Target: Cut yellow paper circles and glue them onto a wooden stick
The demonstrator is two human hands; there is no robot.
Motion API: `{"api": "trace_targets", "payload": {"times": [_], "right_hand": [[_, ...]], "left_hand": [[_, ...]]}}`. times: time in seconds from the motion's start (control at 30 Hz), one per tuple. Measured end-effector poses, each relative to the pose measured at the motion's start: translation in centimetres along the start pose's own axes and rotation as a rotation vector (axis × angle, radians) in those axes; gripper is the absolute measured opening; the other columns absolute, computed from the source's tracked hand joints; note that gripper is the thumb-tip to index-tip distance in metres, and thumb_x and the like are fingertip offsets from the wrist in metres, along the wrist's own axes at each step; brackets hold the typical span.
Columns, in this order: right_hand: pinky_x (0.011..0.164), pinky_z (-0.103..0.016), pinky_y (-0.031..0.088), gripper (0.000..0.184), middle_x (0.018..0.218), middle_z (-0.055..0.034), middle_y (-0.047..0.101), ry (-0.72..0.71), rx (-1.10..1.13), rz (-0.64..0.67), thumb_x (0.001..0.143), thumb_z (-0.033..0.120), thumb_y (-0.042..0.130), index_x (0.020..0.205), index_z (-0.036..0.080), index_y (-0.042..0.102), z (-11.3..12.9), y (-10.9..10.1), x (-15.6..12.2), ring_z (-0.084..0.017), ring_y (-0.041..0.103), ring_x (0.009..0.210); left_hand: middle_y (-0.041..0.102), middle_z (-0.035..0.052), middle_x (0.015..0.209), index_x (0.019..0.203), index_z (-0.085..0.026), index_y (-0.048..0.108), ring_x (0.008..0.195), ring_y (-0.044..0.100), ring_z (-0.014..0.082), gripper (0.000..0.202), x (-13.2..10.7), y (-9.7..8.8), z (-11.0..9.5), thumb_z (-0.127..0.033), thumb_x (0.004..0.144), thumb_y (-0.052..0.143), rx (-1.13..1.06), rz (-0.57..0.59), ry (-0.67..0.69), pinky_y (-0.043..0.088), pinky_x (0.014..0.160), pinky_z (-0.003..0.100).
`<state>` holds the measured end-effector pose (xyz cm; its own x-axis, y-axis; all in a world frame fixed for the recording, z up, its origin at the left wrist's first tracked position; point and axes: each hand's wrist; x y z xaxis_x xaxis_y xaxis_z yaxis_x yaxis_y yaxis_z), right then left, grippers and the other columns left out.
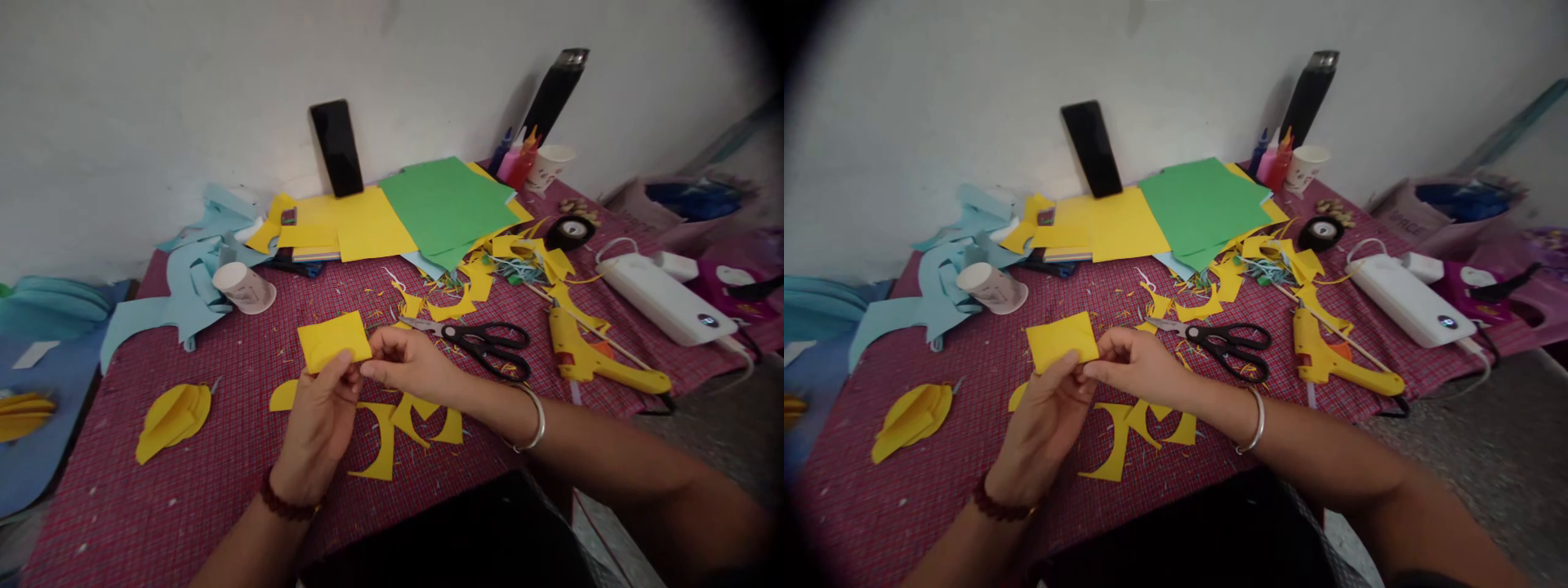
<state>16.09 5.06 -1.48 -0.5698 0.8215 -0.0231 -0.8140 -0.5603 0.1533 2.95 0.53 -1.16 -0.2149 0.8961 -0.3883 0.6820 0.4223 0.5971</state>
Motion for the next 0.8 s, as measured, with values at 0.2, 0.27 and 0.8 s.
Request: {"api": "trace_targets", "payload": {"times": [0.2,0.27,0.8], "right_hand": [[0.048,-0.023,0.035,0.040,0.058,0.0054,0.053,0.103,0.051,0.018,0.070,0.048,0.072,0.065,0.020,0.044,0.5,-0.1,-0.1,-0.007,0.044,0.050],[0.048,-0.023,0.034,0.038,0.057,0.0052,0.052,0.071,0.045,0.017,0.071,0.046,0.070,0.065,0.020,0.044,0.5,-0.2,-0.1,-0.007,0.044,0.049],[0.062,-0.029,0.045,0.015,0.075,-0.0012,0.058,-0.170,-0.483,-0.142,0.087,0.034,0.050,0.086,0.020,0.055,3.5,-4.6,-1.4,-0.015,0.056,0.067]], "left_hand": [[0.064,-0.0039,0.061,0.067,-0.016,0.067,0.051,0.053,0.0053,0.014,-0.1,-0.1,0.0,-0.014,0.059,0.079,0.023,0.085,-0.022,0.043,0.050,0.017],[0.064,-0.0036,0.062,0.068,-0.016,0.068,0.051,0.053,0.0051,0.015,-0.1,-0.1,0.0,-0.014,0.058,0.079,0.022,0.119,-0.054,0.043,0.050,0.017],[0.063,-0.0066,0.066,0.071,-0.017,0.065,0.052,0.053,0.0041,0.021,-0.3,1.0,-0.5,-0.011,0.057,0.080,0.031,-0.084,0.193,0.039,0.047,0.016]]}}
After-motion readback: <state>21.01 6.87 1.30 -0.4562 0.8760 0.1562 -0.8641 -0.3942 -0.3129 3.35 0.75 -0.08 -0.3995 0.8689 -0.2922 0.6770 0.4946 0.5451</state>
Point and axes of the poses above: each hand's wrist, its own x-axis towards the middle knuckle, its own y-axis out of the palm, z = x × y
